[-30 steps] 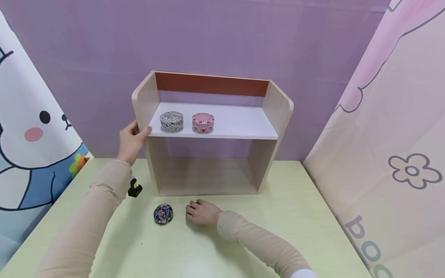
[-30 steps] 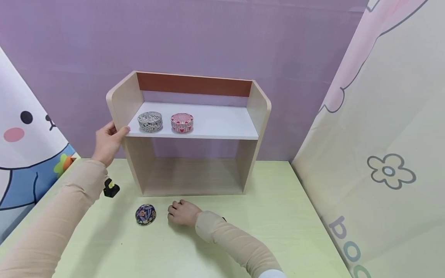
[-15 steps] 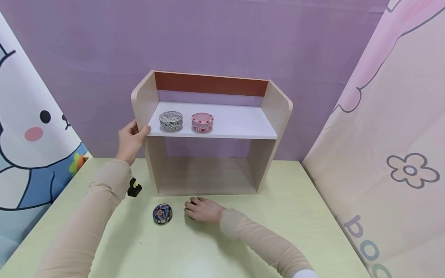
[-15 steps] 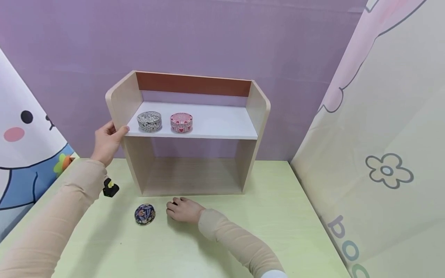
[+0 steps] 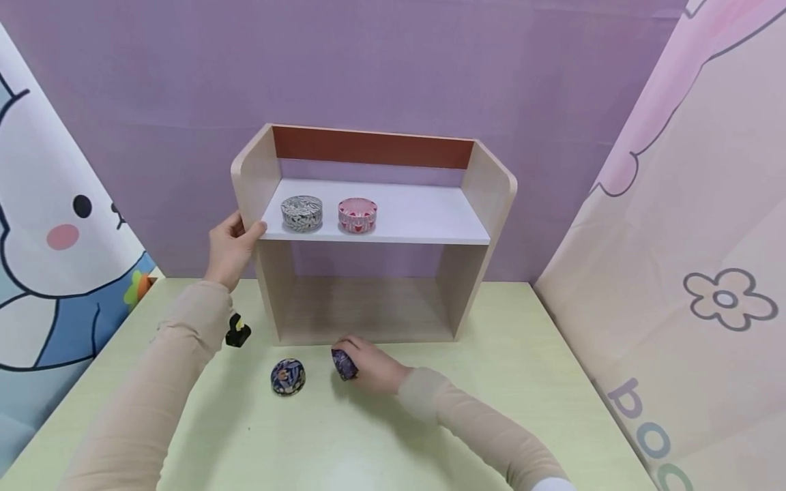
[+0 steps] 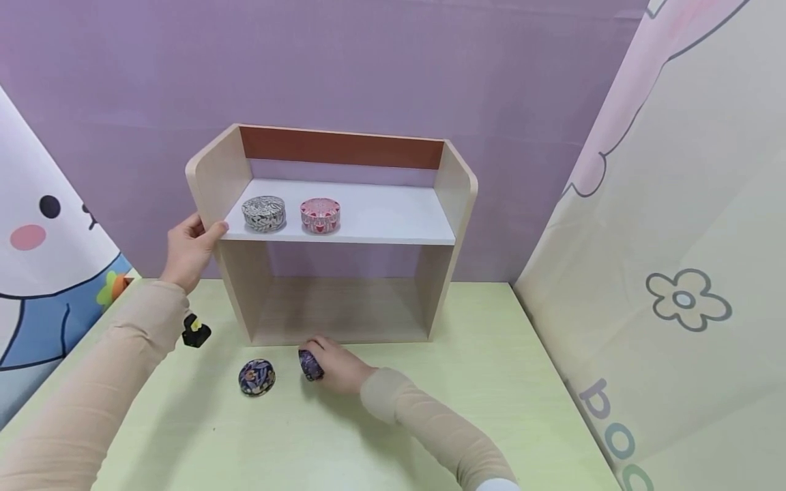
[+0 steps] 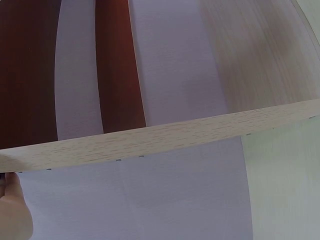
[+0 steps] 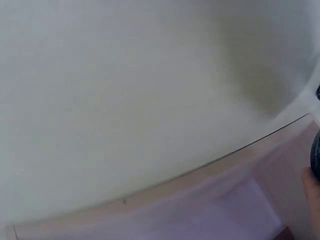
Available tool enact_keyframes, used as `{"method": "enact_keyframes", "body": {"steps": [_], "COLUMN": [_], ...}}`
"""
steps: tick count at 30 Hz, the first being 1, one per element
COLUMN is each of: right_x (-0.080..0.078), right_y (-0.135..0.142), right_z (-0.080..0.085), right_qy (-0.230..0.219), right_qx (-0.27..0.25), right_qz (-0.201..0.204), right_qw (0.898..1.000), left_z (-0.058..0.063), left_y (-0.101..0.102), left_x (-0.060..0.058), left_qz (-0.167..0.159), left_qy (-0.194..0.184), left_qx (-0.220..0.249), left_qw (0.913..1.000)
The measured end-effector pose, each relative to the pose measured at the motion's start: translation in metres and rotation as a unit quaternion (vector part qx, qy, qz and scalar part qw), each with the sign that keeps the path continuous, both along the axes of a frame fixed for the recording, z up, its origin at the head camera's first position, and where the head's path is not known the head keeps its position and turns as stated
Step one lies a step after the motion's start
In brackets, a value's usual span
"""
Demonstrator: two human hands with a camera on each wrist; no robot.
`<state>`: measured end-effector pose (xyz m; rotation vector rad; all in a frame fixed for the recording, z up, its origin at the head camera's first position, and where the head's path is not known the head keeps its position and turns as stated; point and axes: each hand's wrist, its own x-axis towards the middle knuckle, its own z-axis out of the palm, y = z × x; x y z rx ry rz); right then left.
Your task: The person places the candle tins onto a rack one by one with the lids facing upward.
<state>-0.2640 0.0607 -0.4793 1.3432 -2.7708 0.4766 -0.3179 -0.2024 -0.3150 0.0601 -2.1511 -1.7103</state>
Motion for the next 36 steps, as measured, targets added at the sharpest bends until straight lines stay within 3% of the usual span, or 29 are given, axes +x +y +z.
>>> {"method": "enact_keyframes", "body": {"steps": [3, 7, 10, 16, 20, 26, 32, 36], "right_x": [-0.001, -0.002, -0.001, 0.001, 0.002, 0.011, 0.017, 0.017], "right_y": [0.000, 0.001, 0.002, 0.004, 0.007, 0.015, 0.022, 0.027], "right_z": [-0.003, -0.004, 0.000, 0.013, 0.018, 0.036, 0.051, 0.058], "right_qy": [-0.078, -0.155, -0.207, -0.303, -0.327, -0.342, -0.341, -0.333], "right_qx": [-0.068, -0.152, -0.221, -0.340, -0.370, -0.383, -0.378, -0.368], "right_qz": [-0.056, -0.122, -0.149, -0.172, -0.182, -0.175, -0.173, -0.167], "right_qw": [0.993, 0.968, 0.941, 0.874, 0.850, 0.840, 0.843, 0.852], "left_z": [0.000, -0.001, -0.002, -0.004, -0.003, -0.003, -0.003, -0.004], "left_y": [0.000, 0.000, 0.000, -0.001, -0.002, -0.001, 0.000, 0.000], "left_x": [-0.001, -0.002, -0.004, -0.005, -0.005, -0.005, -0.005, -0.004], "left_qz": [0.001, 0.002, 0.002, 0.002, -0.004, 0.001, 0.004, 0.005], "left_qy": [0.002, 0.004, 0.007, 0.014, 0.016, 0.011, 0.007, 0.011], "left_qx": [0.005, 0.007, 0.010, 0.018, 0.020, 0.016, 0.009, 0.011], "left_qw": [1.0000, 1.0000, 0.9999, 0.9997, 0.9997, 0.9998, 0.9999, 0.9999]}}
